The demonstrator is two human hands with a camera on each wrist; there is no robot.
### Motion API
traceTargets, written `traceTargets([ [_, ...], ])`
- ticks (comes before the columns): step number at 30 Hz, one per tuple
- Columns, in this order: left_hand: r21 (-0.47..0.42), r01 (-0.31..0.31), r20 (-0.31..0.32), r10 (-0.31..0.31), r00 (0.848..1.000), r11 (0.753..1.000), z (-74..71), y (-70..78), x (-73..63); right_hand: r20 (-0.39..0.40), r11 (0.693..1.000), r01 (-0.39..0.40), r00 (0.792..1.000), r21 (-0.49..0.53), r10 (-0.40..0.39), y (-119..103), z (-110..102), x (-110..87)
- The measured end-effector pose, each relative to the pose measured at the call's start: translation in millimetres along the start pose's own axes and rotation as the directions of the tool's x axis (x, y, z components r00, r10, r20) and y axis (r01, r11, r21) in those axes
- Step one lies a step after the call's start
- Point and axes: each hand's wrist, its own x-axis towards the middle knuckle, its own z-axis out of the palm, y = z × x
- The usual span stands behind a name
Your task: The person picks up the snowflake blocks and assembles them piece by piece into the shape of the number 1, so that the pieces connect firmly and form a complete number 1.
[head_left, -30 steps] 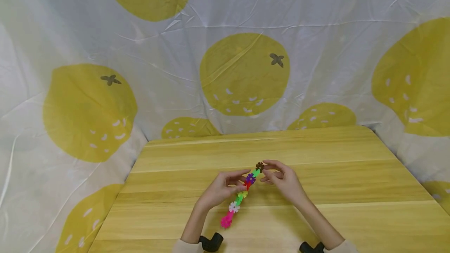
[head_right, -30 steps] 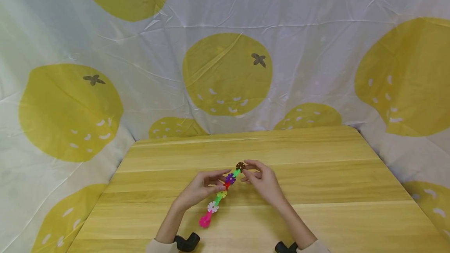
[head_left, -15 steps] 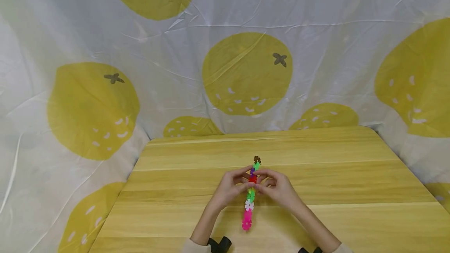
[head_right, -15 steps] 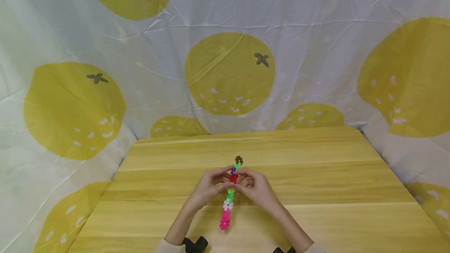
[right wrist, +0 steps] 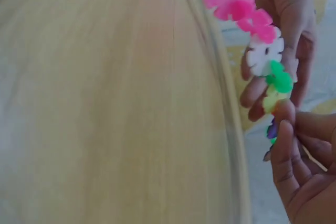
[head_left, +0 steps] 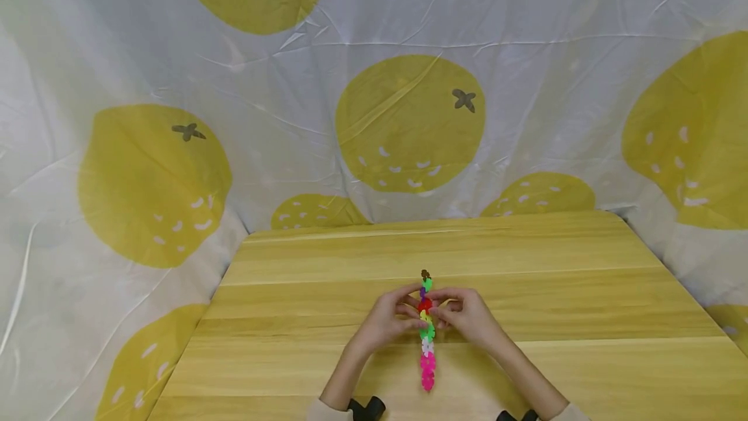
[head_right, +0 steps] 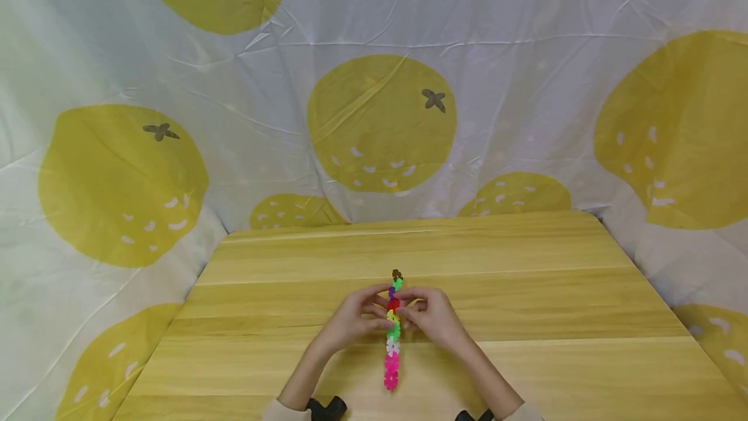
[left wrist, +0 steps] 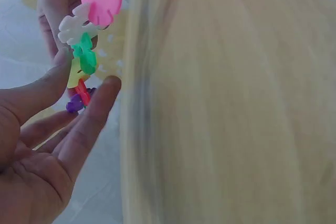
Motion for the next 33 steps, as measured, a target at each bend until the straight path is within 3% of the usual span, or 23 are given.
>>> traceTargets([
  [6, 0.159, -0.016, -0.007, 0.018, 1.000, 0.987, 3.1, -5.1, 1.5, 0.002, 0.999, -0.032, 0.999, -0.037, 0.032, 5.8, 0.8, 1.1],
  [10, 0.214, -0.015, 0.000, 0.015, 1.000, 0.977, 2.6, -6.8, 0.8, 0.013, 0.998, -0.037, 0.999, -0.057, 0.038, 8.4, 0.9, 1.2],
  [23, 0.271, 0.033, -0.007, -0.032, 0.999, 0.962, 5.3, -6.3, 0.6, 0.042, 0.992, -0.096, 0.994, -0.081, 0.099, 10.9, 2.9, -1.2],
  [29, 0.244, 0.042, 0.030, -0.051, 0.998, 0.969, 3.3, -6.3, 0.6, 0.038, 0.991, -0.088, 0.995, -0.097, 0.092, 9.6, 3.4, -1.1],
  [33, 0.208, 0.068, 0.053, -0.080, 0.995, 0.976, -6.2, -5.7, -1.2, 0.025, 0.987, -0.086, 0.996, -0.136, 0.090, 4.6, 0.7, -2.1],
])
